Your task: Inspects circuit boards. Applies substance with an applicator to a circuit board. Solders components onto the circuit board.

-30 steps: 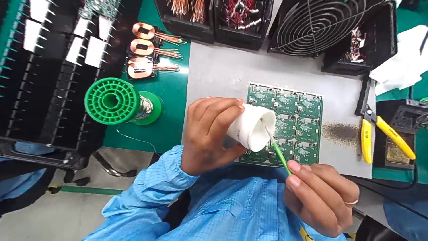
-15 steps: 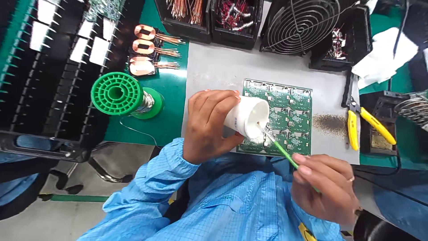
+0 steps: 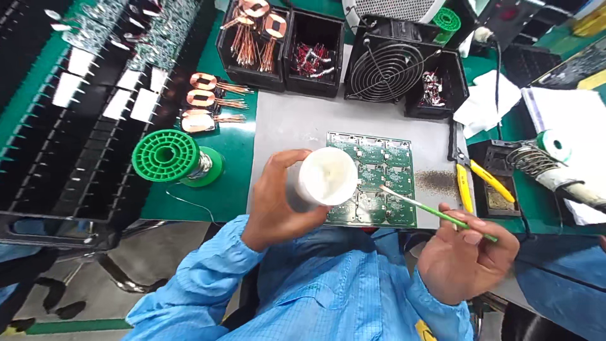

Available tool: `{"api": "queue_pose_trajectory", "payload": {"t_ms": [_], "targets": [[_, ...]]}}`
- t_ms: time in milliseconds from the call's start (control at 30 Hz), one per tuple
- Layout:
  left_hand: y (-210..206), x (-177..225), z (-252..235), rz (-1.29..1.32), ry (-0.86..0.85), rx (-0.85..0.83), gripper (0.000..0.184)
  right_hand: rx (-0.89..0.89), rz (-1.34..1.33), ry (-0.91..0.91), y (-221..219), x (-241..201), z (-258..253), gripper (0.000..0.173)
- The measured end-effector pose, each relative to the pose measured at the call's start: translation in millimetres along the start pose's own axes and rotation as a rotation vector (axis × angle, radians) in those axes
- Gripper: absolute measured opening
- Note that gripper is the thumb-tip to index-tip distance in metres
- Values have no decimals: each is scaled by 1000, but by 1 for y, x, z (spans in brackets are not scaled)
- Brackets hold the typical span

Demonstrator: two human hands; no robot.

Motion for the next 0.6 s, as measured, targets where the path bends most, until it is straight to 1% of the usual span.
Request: {"api": "queue_pose_trajectory", "payload": {"t_ms": [67, 100, 167, 233, 333, 400, 500, 600], "targets": [[-7, -2, 3, 294, 192, -188, 69, 153, -136, -182, 18, 21, 7, 14], [-13, 0, 6, 399, 256, -273, 68, 207, -205, -270, 25, 29, 12, 12], [-19, 4, 11, 483, 299, -362, 66, 258, -325, -408, 30, 41, 21, 12], [-23, 8, 13, 512, 292, -411, 66, 263, -406, -488, 29, 49, 25, 12], [-32, 11, 14, 594, 279, -490, 66, 279, -465, -537, 28, 59, 20, 11], [-35, 11, 14, 680, 259, -529, 66, 283, -459, -552, 28, 68, 16, 11], [-38, 7, 12, 723, 256, -522, 67, 293, -409, -573, 27, 81, 7, 15], [-36, 6, 10, 628, 219, -476, 65, 310, -370, -559, 28, 84, 2, 18]]}}
Point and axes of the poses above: each hand's wrist, its own z-axis away from the middle knuckle, its own y-axis out of the back of the hand, x = y × z, the point moved 9 cm from there along -z, towards the middle knuckle, and after that the axes turned 15 degrees about y, right-handed, at the moved point
